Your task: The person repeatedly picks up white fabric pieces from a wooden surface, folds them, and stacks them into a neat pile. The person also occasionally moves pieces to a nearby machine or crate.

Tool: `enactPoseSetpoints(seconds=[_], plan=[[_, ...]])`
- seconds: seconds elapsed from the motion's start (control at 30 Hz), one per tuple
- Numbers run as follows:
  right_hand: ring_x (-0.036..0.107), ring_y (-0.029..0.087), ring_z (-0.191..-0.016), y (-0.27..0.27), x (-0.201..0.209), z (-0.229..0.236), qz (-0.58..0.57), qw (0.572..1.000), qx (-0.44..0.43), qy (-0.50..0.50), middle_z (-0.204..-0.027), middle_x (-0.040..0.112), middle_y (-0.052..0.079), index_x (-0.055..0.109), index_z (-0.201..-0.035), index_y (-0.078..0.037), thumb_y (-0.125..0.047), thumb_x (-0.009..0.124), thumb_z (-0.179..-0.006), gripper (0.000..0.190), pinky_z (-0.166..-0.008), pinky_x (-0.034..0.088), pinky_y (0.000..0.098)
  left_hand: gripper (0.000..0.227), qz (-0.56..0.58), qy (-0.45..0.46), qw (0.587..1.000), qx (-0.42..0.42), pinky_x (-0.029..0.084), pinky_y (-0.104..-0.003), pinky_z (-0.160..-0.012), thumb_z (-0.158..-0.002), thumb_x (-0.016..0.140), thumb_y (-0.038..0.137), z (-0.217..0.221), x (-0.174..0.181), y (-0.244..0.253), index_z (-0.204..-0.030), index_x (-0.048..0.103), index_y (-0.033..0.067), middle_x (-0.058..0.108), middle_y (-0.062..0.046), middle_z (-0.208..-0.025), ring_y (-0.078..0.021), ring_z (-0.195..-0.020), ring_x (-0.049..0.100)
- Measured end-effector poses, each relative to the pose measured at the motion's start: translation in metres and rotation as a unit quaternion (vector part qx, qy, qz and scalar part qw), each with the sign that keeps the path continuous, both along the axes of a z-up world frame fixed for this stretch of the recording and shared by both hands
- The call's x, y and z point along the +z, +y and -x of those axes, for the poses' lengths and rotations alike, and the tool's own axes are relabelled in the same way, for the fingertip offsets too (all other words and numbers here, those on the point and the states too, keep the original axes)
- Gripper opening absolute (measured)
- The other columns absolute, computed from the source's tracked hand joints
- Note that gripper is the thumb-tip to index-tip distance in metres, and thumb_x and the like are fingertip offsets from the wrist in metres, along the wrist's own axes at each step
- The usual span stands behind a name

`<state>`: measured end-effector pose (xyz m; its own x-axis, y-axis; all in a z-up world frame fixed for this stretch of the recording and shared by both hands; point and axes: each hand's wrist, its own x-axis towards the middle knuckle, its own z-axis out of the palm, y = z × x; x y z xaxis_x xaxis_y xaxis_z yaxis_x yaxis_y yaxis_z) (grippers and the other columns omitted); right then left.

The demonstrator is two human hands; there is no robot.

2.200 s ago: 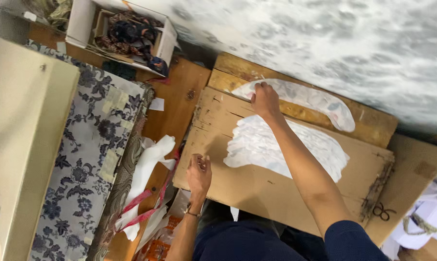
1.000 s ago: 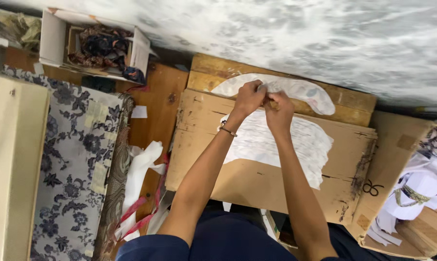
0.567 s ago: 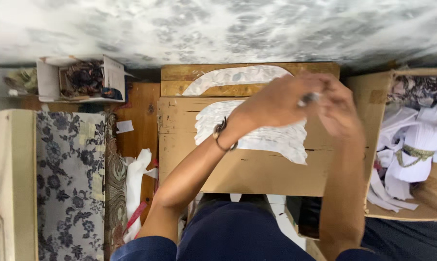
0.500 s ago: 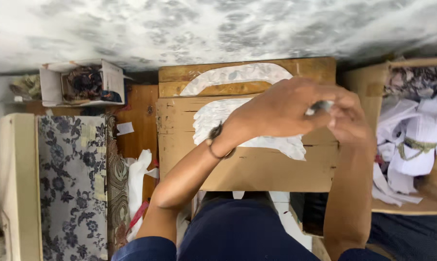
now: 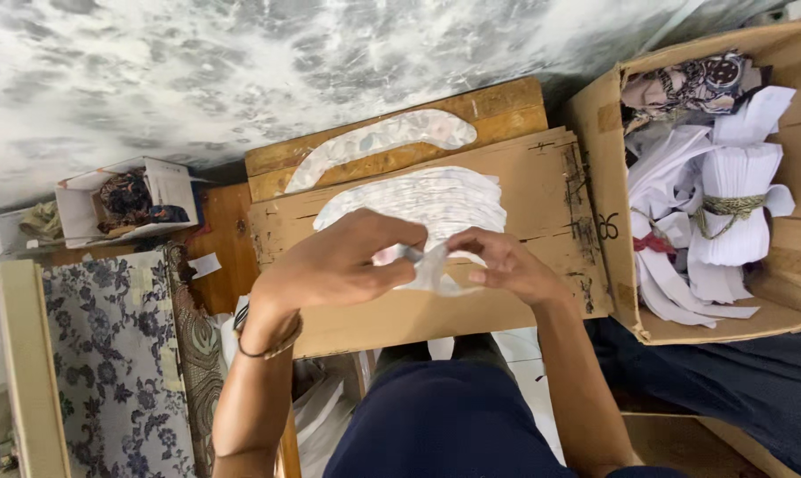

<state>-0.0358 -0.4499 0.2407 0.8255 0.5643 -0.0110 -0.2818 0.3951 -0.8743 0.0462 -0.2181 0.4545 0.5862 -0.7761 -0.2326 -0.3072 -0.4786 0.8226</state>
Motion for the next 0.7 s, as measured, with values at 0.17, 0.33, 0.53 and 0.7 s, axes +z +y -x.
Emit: enactPoseSetpoints(seconds=[0.17,0.33,0.53,0.7], plan=[[0.061,0.024,-0.129,0.014,0.015,-0.012,0.07,0.99,0.048,-0.116,-0.13,0.069,0.012,0.066,-0.132,0.001,-0.027,0.08,-0.088,0.053,-0.113,0.045,0.0391,0.034,-0.082,0.082,0.992,0.057,0.045,-0.039,-0.058,-0.08,0.062,0.013,0.019,0.002,0.013,-0.112,0.071,0.0038,0.065,-0.018,-0.074,-0.0251,-0.06,0.052],[0.067,0.015,-0.103,0.054,-0.004,-0.003,0.182,0.973,0.103,-0.099,-0.11,0.078,0.008,0.075,-0.117,-0.001,-0.03,0.083,-0.085,0.045,-0.096,0.05,0.032,0.023,-0.034,0.052,0.993,0.102,0.051,-0.031,-0.068,-0.09,0.06,0.016,0.03,-0.009,0.05,-0.104,0.074,0.0046,0.073,-0.007,-0.081,-0.0164,-0.07,0.062],[0.065,0.012,-0.08,0.044,-0.04,0.01,0.286,0.94,0.182,-0.042,-0.09,0.08,0.006,0.08,-0.11,-0.003,-0.03,0.082,-0.084,0.037,-0.076,0.053,0.0322,0.011,0.041,0.082,0.946,0.31,0.043,-0.03,-0.066,-0.09,0.056,0.007,0.053,-0.076,0.148,-0.091,0.064,-0.0002,0.062,-0.002,-0.077,-0.01,-0.075,0.054],[0.068,0.009,-0.09,0.033,-0.068,0.038,0.216,0.945,0.236,0.067,-0.102,0.078,0.003,0.074,-0.119,-0.001,-0.028,0.074,-0.09,0.039,-0.082,0.055,0.0268,0.015,0.075,0.126,0.888,0.436,0.036,-0.027,-0.064,-0.095,0.051,0.006,0.101,-0.185,0.223,-0.084,0.06,0.0003,0.054,0.0,-0.075,-0.0085,-0.072,0.046]])
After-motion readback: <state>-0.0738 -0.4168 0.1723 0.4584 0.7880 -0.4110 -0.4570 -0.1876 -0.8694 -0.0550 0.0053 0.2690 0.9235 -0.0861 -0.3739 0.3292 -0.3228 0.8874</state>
